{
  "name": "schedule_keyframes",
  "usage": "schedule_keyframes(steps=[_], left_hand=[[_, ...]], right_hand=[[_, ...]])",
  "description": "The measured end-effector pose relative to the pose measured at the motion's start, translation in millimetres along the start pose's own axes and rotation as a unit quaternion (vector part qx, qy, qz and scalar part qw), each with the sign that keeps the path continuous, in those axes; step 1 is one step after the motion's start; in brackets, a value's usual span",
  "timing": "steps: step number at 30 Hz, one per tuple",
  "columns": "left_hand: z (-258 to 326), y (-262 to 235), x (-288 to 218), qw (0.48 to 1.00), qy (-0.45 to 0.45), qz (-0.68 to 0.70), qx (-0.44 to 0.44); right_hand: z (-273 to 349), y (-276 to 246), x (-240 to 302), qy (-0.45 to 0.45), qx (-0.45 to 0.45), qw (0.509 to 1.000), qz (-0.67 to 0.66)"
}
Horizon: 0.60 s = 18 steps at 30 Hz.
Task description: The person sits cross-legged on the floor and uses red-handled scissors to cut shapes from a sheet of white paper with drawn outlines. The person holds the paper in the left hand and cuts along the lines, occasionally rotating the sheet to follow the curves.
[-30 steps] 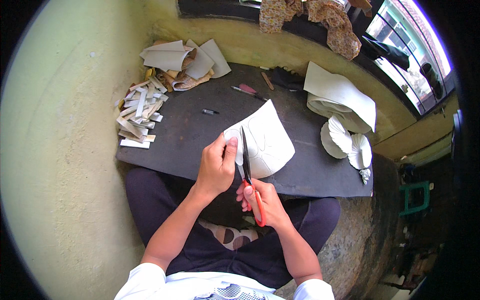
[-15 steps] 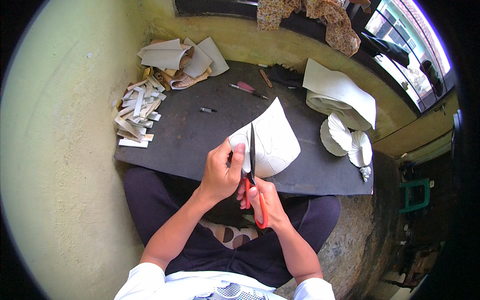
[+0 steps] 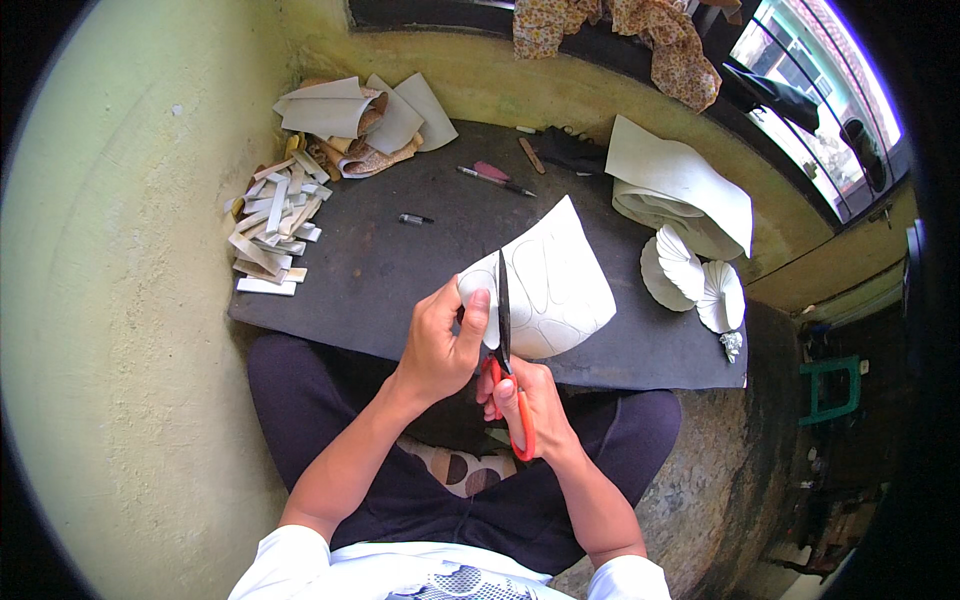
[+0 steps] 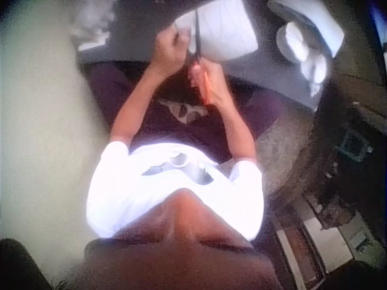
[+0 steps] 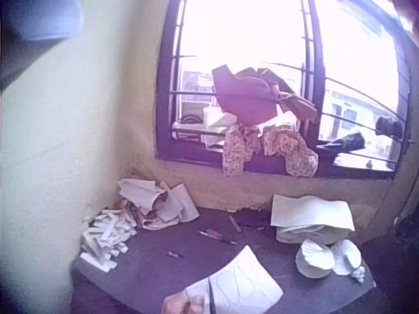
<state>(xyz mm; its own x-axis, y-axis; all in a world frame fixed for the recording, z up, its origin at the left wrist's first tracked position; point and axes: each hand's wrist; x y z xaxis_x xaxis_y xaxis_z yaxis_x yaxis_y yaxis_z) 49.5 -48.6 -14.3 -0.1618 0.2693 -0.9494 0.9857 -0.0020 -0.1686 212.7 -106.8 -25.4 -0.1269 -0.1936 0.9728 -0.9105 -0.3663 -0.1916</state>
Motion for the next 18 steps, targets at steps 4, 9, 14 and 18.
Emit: schedule_keyframes(steps=[4, 9, 14, 18], left_hand=[[0.7, -0.5, -1.8, 1.000, -0.008, 0.003, 0.005], [0.2, -0.1, -2.0, 1.000, -0.001, 0.003, 0.002], [0.0, -1.5, -4.0, 1.000, -0.005, 0.005, 0.006], [-0.1, -1.6, -5.3, 1.000, 0.001, 0.007, 0.005]], right_hand=[[0.7, 0.2, -3.4, -0.003, -0.004, 1.000, 0.012], [1.0, 4.4, -3.7, -0.031, -0.035, 0.999, -0.001], [1.2, 1.7, -0.7, 0.008, -0.007, 1.000, 0.004], [1.2, 2.2, -1.2, 0.002, -0.011, 1.000, 0.015]])
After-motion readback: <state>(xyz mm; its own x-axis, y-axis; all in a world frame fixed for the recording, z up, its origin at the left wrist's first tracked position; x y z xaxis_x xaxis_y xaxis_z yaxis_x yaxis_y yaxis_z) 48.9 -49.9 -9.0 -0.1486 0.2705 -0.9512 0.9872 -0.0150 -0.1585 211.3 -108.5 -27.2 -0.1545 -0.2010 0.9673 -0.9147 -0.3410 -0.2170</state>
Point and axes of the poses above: each hand's wrist, its own z-axis away from the middle knuckle, its own y-axis out of the palm, x = y × z, and after that the axes turned 12 degrees about -y, right-handed
